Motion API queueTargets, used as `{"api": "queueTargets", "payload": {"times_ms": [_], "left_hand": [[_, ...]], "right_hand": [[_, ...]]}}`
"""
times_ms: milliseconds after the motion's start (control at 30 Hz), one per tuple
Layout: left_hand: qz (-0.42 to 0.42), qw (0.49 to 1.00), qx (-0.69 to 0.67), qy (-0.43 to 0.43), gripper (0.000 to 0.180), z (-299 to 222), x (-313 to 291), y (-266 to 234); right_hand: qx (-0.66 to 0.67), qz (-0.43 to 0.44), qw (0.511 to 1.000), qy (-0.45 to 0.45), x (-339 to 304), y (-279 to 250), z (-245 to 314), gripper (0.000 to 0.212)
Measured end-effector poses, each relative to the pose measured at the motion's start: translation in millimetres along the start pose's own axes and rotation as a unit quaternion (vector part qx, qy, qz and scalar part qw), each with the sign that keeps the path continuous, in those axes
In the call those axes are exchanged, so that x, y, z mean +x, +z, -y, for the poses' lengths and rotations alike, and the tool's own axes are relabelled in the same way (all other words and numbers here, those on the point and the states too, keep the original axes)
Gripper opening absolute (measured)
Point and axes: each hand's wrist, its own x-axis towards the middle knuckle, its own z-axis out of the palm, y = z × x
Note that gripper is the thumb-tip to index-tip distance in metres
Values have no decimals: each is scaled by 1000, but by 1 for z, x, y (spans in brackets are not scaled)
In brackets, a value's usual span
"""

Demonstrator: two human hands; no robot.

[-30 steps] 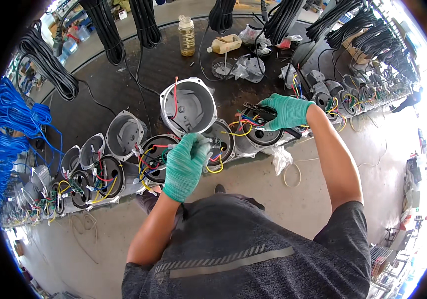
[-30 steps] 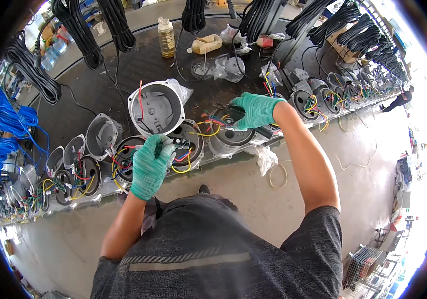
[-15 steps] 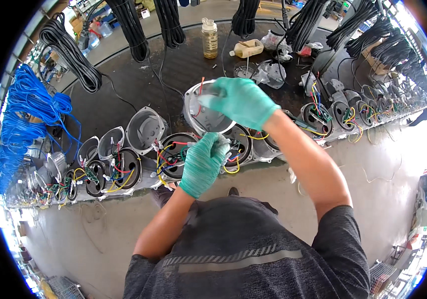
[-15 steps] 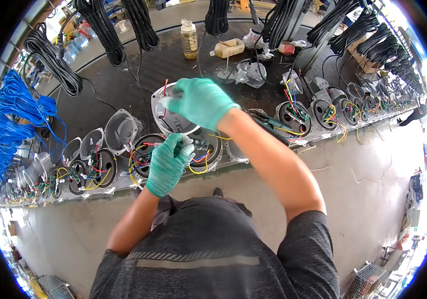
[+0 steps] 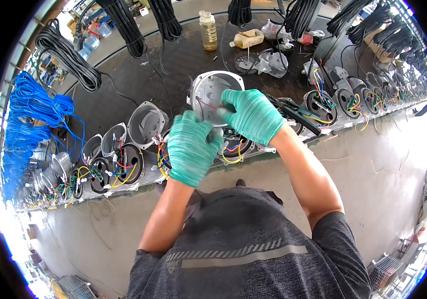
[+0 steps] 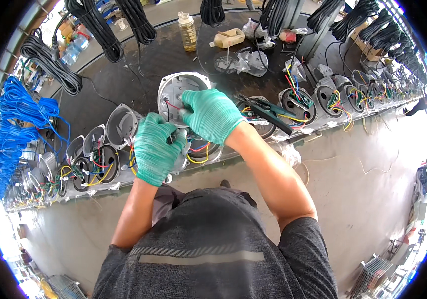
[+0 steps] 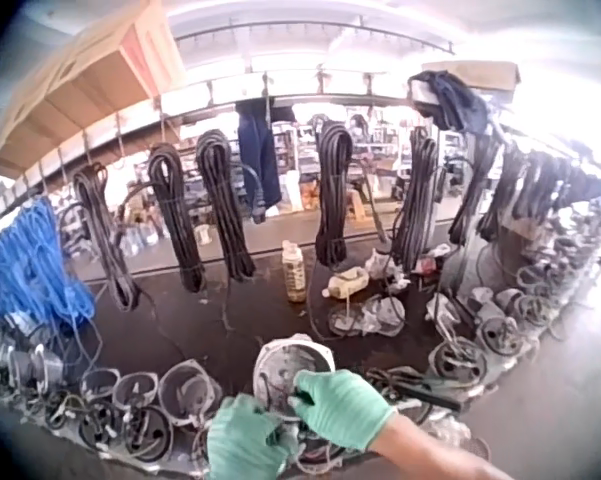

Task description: The person connects wires inside motor housings by twisting wire connectors onto the wire ends by hand and crimping them with pliers across multiple assemblies on a workbench.

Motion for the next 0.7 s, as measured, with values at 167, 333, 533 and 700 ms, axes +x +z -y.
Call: {"api": "queueTargets", "payload": {"times_ms": [167,333,533,700], "left_hand": [[-21,998,-11,62,29,8,12,0],[-40,991,-88,98,58,20,29,11],[48,900,-432,-46,30,43,33,36],[41,940,-339,-4,31,41,46,23]], "right_hand": [[-34,0,999,-1,-7,-3,-2,23],[30,-46,992,-111,-3,-4,-6,21],[-59,-25,992,-106,1,-7,2,17],[99,-192,976,-8,-8,-20,20,15]]}}
